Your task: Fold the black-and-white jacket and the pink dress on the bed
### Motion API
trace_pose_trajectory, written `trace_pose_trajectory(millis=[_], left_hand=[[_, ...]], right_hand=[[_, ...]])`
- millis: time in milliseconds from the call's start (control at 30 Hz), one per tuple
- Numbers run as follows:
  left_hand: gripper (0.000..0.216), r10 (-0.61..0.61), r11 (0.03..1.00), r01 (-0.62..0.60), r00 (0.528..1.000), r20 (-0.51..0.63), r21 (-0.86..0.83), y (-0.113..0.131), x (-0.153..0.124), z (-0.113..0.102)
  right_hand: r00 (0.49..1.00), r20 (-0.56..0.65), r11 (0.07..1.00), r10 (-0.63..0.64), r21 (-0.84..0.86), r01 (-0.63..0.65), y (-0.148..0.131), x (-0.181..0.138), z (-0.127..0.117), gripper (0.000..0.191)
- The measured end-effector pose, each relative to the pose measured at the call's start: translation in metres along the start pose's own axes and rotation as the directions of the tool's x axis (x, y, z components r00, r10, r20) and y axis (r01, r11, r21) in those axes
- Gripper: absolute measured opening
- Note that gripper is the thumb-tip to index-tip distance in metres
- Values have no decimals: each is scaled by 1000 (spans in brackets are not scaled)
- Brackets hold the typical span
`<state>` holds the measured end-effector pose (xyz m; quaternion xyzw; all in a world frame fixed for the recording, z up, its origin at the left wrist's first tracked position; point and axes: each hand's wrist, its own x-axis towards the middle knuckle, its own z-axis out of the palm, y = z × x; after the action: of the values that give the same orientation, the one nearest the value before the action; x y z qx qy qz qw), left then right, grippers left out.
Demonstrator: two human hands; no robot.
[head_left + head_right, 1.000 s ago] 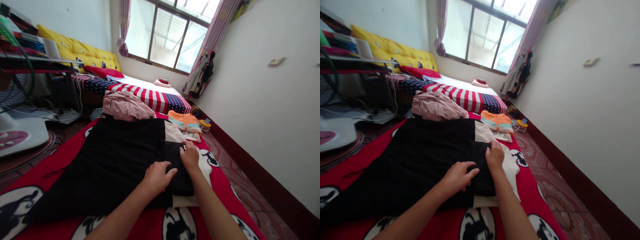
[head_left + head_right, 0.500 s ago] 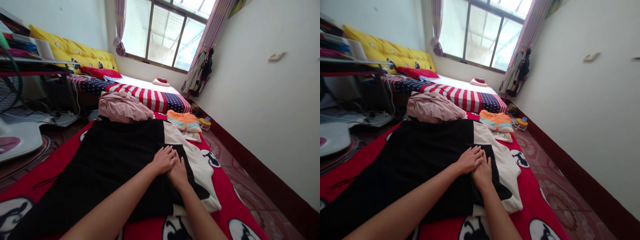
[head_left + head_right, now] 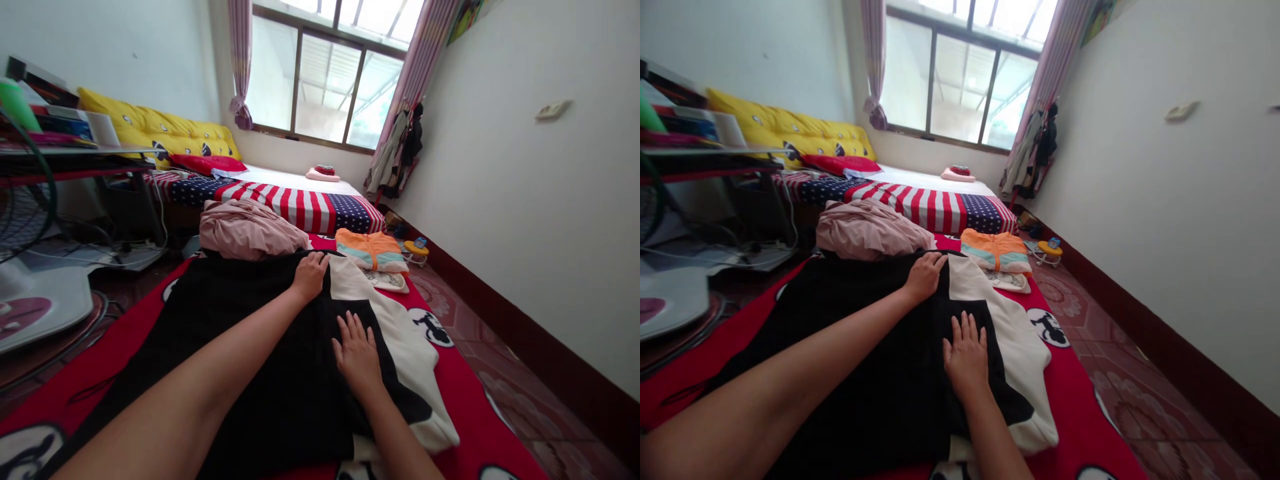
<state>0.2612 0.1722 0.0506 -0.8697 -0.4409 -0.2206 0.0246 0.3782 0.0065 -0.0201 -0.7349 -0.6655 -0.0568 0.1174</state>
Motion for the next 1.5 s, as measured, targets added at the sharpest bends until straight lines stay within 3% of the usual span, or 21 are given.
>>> trace_pose_trajectory(millis=[200, 400, 500, 633, 700, 800, 867, 967, 1033, 1133, 1200, 1333, 1500], left_hand=[[79, -56, 996, 49, 995, 87, 74, -23, 42, -4], [33, 17, 995, -27, 995, 99, 96, -7, 39, -23], [35, 139, 985, -144, 988, 67, 91, 13, 9, -39], [29, 370, 928, -373, 925, 90, 18, 31, -76, -40], [32, 371, 929, -363, 918, 141, -75, 32, -122, -30], [45, 252, 950, -225, 962, 105, -217, 28, -170, -15], [47, 170, 946, -143, 983, 73, -290, 26, -183, -10], [47, 104, 940, -78, 993, 61, -333, 27, -185, -11], [49, 94, 938, -68, 994, 61, -341, 29, -183, -13], [50, 84, 935, -55, 994, 67, -350, 31, -183, -15], [50, 75, 932, -44, 994, 73, -361, 31, -183, -16], [51, 61, 915, -18, 993, 96, -403, 30, -184, -18], [50, 50, 903, 3, 993, 111, -429, 29, -184, -19]], right_hand=[[1000, -8, 1000, 13, 22, -13, 0, 0, 0, 50], [1000, -26, 999, 10, 48, -9, 0, -1, 0, 49], [999, -43, 998, 11, 65, -8, 0, -1, -1, 49], [996, -83, 994, 8, 106, 1, -1, -3, -8, 45], [994, -110, 990, 18, 138, -2, -1, -3, -12, 36], [980, -183, 967, 79, 252, -31, 3, -3, -14, 24], [947, -278, 919, 160, 393, -40, 8, -3, -13, 23], [846, -455, 834, 279, 552, 21, 14, -3, -16, 22], [799, -540, 824, 264, 557, 105, 11, -1, -24, 23], [796, -592, 809, 128, 526, 262, -7, 14, -42, 23], [840, -541, 776, 42, 548, 314, -26, 36, -50, 23], [959, -284, 793, -8, 582, 179, -62, 100, -47, 30], [989, -121, 858, 87, 514, -13, -80, 169, -22, 57]])
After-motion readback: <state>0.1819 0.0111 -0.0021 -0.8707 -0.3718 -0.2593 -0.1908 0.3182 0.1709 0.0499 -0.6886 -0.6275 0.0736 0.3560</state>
